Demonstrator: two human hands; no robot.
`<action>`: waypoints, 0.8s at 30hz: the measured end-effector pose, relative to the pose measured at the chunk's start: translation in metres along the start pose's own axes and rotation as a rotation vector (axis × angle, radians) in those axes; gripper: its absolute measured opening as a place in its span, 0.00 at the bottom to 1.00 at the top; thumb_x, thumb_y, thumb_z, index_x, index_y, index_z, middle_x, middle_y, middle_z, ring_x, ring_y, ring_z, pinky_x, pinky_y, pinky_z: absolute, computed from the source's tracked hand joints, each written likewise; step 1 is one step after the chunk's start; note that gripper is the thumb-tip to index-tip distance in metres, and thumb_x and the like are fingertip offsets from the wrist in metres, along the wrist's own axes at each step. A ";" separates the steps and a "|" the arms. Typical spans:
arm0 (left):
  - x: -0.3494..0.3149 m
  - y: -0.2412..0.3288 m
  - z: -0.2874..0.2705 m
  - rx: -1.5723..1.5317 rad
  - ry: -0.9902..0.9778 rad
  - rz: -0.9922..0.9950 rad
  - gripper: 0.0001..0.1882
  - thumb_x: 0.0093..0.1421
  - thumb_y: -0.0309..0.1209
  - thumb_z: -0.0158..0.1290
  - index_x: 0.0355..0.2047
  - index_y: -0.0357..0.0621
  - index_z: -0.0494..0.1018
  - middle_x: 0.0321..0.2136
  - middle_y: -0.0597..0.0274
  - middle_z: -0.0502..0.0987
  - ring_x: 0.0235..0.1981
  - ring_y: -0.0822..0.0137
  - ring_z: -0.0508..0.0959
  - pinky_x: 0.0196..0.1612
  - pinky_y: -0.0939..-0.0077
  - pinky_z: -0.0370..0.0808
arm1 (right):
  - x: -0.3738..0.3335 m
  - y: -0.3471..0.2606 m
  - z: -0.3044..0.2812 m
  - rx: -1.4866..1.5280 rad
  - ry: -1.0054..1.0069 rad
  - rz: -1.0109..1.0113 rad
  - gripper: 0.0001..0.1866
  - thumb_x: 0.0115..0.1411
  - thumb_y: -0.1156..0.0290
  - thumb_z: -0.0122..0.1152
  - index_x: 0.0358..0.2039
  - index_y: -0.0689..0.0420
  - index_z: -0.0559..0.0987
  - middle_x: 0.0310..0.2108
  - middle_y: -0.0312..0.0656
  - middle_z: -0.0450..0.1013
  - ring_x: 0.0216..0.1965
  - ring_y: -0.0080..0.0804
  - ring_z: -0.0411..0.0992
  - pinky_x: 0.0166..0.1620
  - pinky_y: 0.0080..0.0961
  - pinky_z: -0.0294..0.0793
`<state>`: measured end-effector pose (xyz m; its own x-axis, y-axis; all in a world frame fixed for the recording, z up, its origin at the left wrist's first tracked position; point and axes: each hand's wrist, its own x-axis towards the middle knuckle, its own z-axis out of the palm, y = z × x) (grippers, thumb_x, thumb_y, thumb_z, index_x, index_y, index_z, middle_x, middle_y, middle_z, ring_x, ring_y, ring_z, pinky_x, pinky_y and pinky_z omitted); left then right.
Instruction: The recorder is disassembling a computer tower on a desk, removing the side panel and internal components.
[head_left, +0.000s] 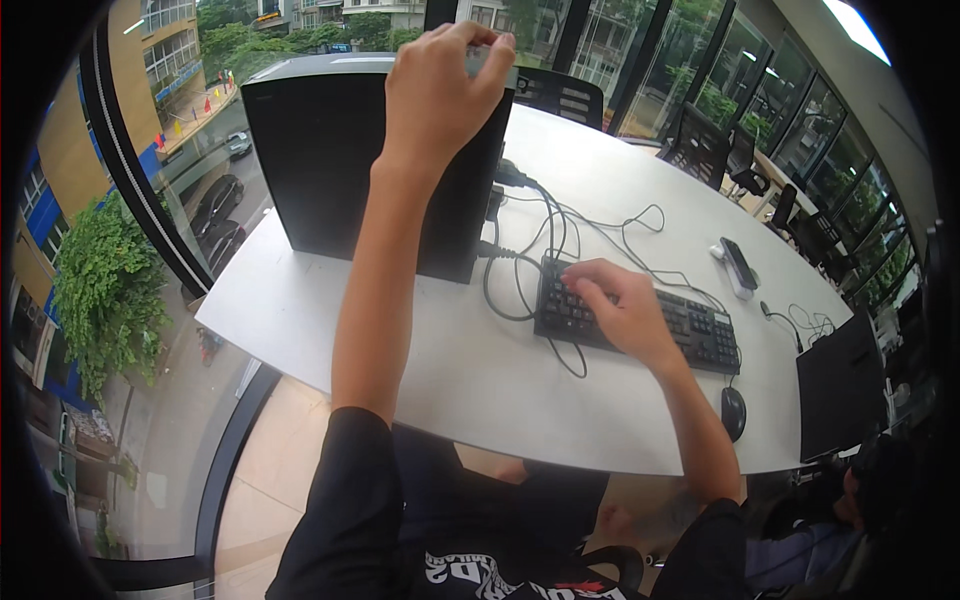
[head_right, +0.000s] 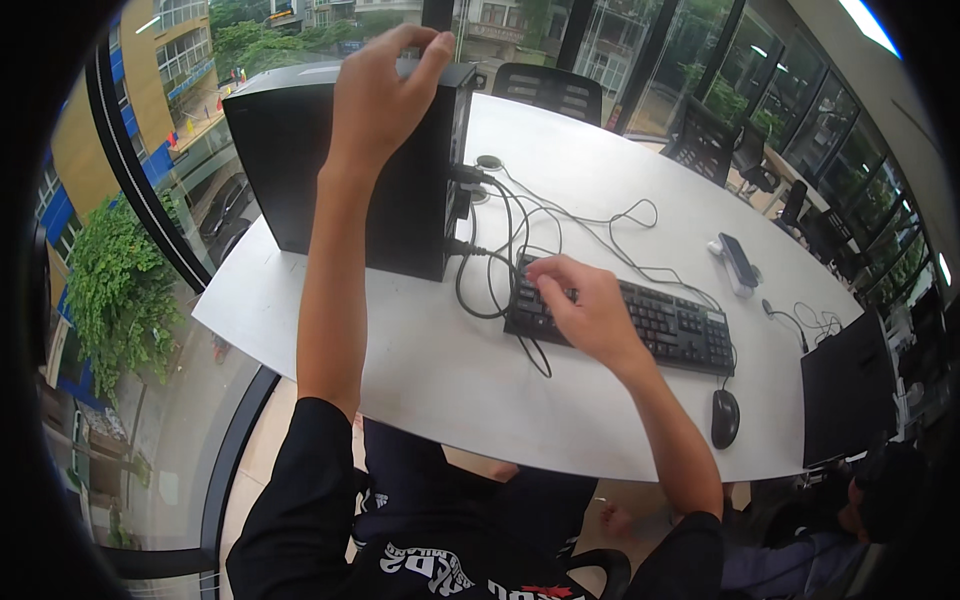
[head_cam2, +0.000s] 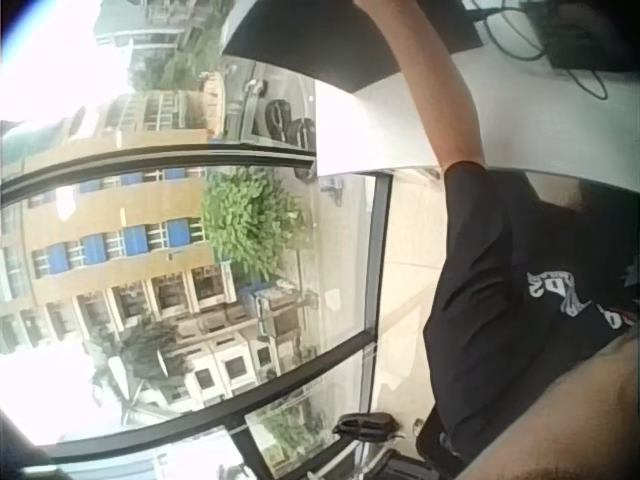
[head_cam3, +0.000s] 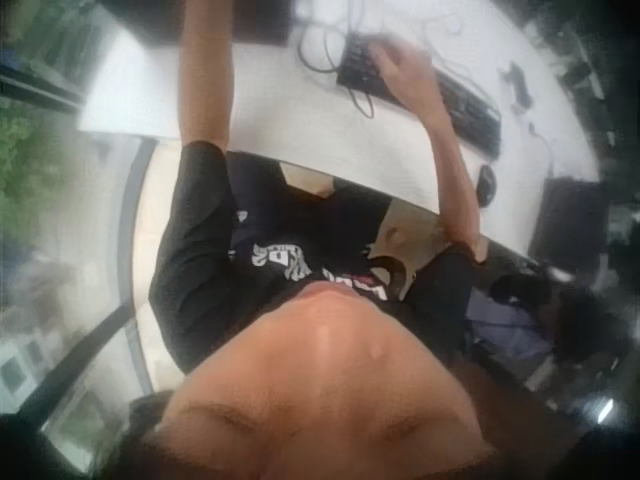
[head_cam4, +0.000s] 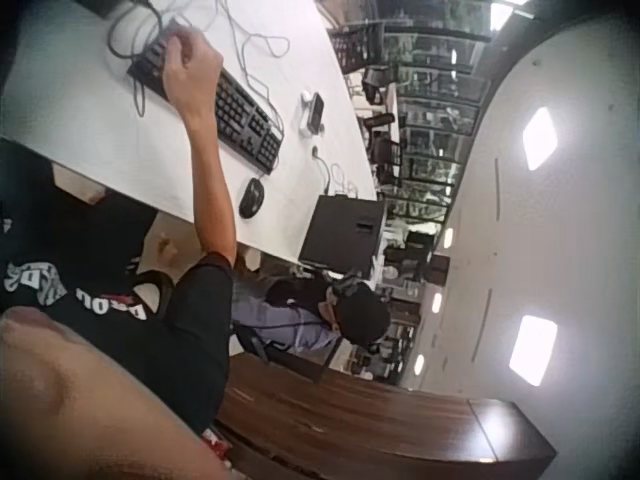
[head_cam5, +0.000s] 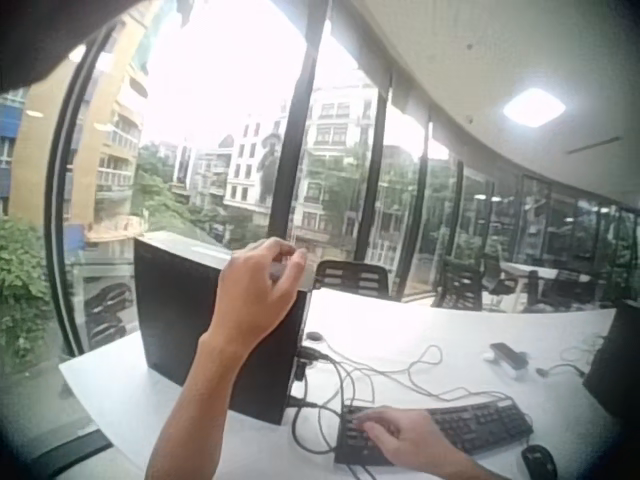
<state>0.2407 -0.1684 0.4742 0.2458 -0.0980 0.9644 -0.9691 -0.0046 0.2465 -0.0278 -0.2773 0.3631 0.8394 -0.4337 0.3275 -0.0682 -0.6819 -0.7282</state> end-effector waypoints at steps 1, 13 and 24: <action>-0.005 -0.002 0.004 0.028 -0.018 -0.042 0.20 0.67 0.46 0.55 0.39 0.40 0.83 0.37 0.50 0.85 0.38 0.50 0.84 0.44 0.63 0.77 | 0.007 0.006 0.009 -0.066 -0.006 -0.048 0.12 0.67 0.74 0.56 0.48 0.65 0.81 0.38 0.48 0.83 0.39 0.34 0.82 0.46 0.27 0.80; -0.011 0.009 0.010 0.205 -0.102 -0.015 0.23 0.63 0.52 0.57 0.34 0.43 0.86 0.29 0.57 0.85 0.32 0.55 0.83 0.45 0.64 0.75 | 0.082 0.032 0.069 -0.364 -0.075 -0.213 0.16 0.66 0.67 0.63 0.47 0.67 0.80 0.40 0.55 0.80 0.37 0.51 0.79 0.42 0.40 0.77; -0.008 0.016 0.003 0.321 -0.271 0.093 0.28 0.55 0.56 0.64 0.44 0.46 0.86 0.35 0.62 0.87 0.38 0.64 0.87 0.49 0.71 0.77 | 0.088 0.049 0.079 -0.374 -0.182 -0.192 0.14 0.66 0.63 0.63 0.43 0.61 0.80 0.33 0.51 0.79 0.35 0.48 0.78 0.40 0.40 0.76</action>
<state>0.2232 -0.1703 0.4703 0.1844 -0.3701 0.9105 -0.9544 -0.2887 0.0759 0.0851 -0.3023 0.3089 0.9348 -0.1907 0.2997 -0.0638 -0.9201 -0.3864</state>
